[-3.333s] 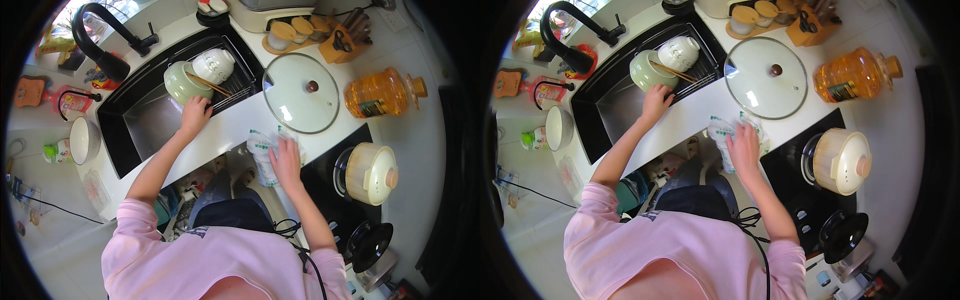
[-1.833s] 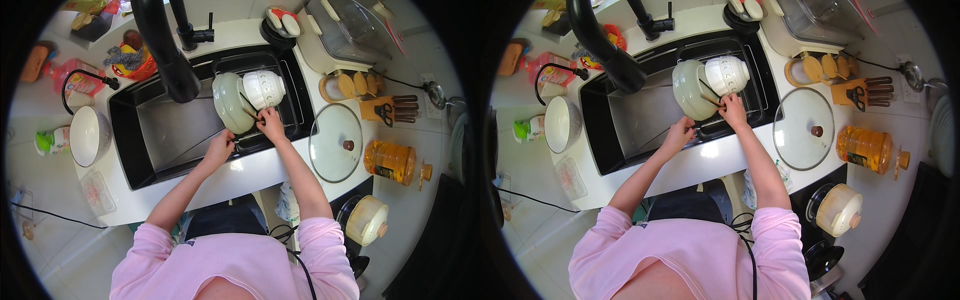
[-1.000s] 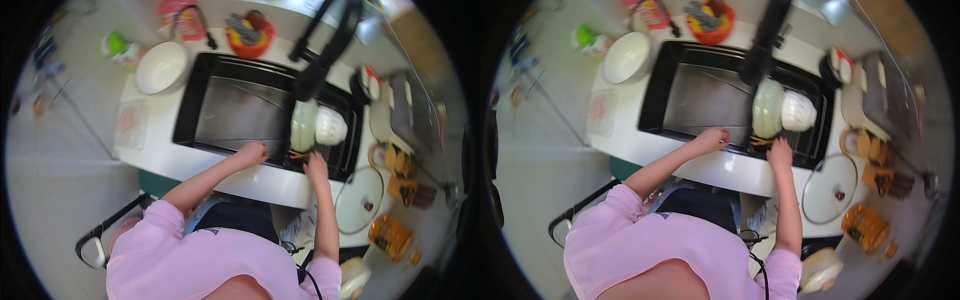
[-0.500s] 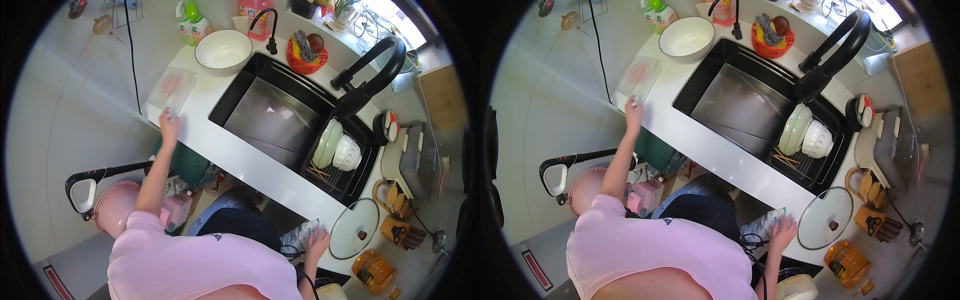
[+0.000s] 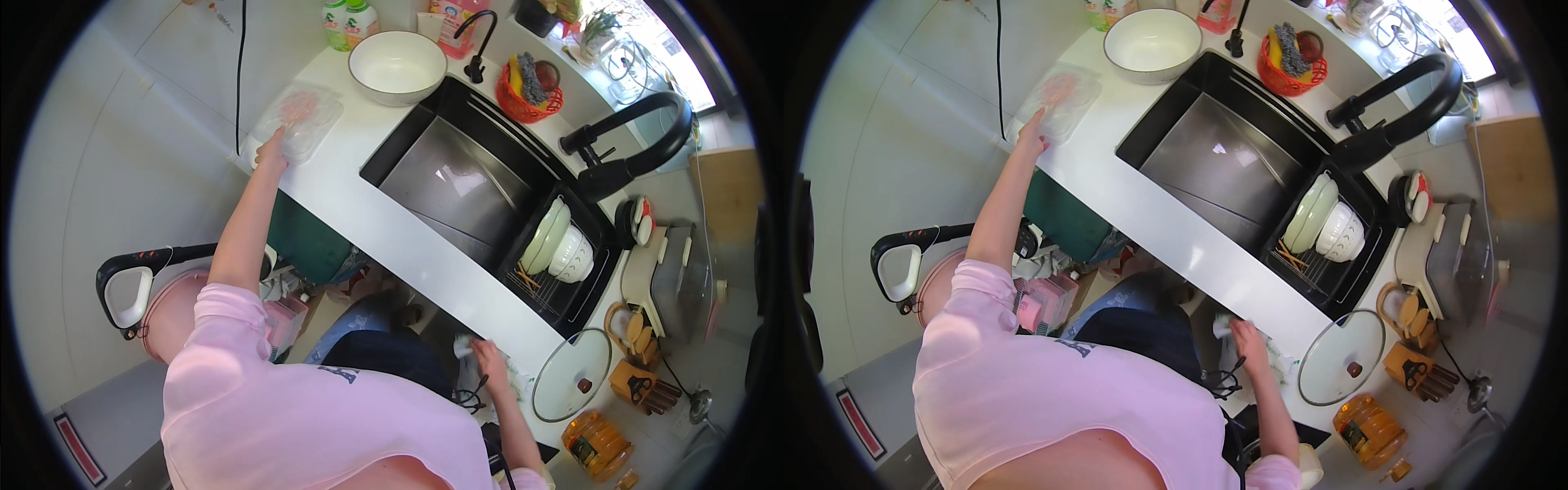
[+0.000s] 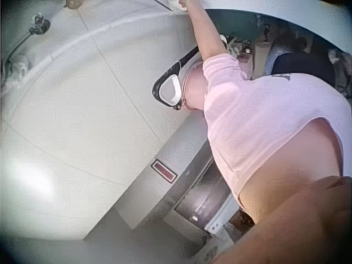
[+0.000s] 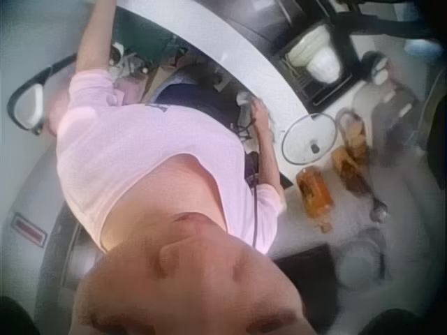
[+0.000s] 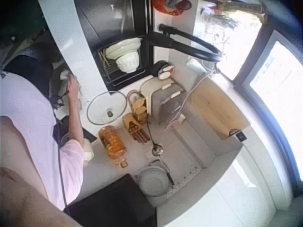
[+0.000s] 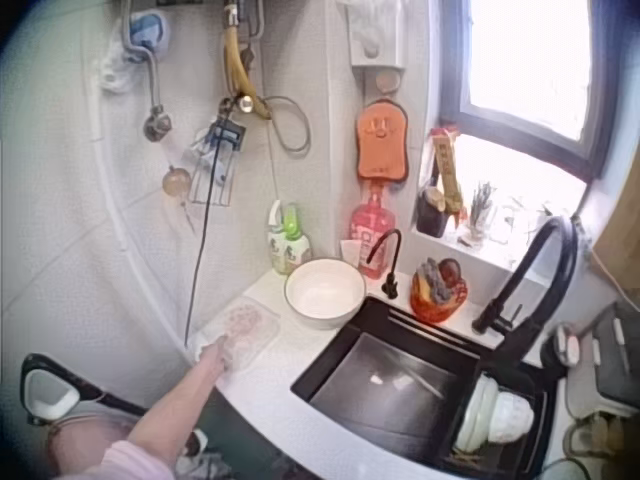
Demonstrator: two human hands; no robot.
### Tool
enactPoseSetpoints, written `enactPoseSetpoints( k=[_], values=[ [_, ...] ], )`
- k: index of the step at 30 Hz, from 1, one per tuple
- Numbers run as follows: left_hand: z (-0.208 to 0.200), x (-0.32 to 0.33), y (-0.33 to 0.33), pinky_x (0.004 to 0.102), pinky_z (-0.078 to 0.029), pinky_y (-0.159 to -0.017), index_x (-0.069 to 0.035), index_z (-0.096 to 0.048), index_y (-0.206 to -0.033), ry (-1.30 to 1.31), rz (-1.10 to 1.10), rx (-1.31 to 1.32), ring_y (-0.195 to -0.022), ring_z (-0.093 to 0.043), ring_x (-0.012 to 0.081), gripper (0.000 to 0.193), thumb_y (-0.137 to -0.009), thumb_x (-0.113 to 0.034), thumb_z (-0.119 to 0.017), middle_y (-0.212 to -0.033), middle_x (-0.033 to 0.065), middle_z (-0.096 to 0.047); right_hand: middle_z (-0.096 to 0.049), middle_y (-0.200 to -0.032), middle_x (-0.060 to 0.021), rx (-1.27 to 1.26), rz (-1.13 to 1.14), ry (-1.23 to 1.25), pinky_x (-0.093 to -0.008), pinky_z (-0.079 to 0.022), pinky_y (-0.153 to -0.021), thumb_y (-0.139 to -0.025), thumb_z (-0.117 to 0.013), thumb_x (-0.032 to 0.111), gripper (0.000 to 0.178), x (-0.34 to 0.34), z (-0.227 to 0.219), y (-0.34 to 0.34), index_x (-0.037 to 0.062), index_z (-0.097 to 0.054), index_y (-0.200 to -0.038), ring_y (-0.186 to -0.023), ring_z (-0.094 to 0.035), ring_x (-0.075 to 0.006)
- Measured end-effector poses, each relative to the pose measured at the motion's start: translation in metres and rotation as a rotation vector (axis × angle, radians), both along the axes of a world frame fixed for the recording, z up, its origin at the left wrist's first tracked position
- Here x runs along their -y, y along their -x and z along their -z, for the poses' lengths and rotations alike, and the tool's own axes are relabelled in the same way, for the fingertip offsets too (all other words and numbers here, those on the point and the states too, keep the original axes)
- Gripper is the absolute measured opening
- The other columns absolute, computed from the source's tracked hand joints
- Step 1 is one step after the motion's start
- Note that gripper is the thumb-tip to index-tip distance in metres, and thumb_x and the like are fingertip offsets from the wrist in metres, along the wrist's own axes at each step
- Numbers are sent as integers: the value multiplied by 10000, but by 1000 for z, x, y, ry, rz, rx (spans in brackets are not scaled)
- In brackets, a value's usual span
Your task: The person pours oil into a wok on the stove, swirls it to coat the surface, then washes a bowl and places it on a drying rack. They wipe the countertop and stove, wash their hands, and dry them with a towel.
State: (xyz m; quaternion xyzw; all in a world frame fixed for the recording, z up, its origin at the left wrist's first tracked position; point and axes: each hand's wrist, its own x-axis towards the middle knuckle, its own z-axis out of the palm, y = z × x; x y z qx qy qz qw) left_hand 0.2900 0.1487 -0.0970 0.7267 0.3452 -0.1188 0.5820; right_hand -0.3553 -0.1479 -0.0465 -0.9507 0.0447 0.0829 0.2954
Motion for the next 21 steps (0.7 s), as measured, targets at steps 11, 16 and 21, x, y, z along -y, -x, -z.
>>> enactPoseSetpoints(
  k=[11, 16, 21],
  values=[
    [-46, -13, 96, 377, -471, -770, 26, -387, -1276, 161, 126, 200, -987, -496, 231, 711, -789, -415, -658, -1183, 152, -458, -525, -822, -123, 154, 212, -153, -348, -434, -735, -707, -498, -98, 179, 48, -97, -96, 23, -585, -807, -813, -514, -312],
    [-52, -23, 101, 339, -467, -763, -22, -468, -1200, 390, 38, 145, -955, -544, 226, 497, -848, -346, -601, -1134, 129, -527, -534, -829, -121, 359, 35, -400, -311, -438, -746, -756, -452, -130, 211, 25, -137, -235, 9, -588, -837, -810, -542, -274],
    [-82, -7, 130, 314, -468, -758, -34, -517, -1151, 497, 264, 252, -920, -582, 199, 395, -884, -323, -550, -1079, 102, -595, -567, -880, -65, 463, 127, -648, -235, -438, -691, -872, -459, -65, 169, -37, -151, -346, 32, -565, -961, -775, -545, -131]
  ],
)
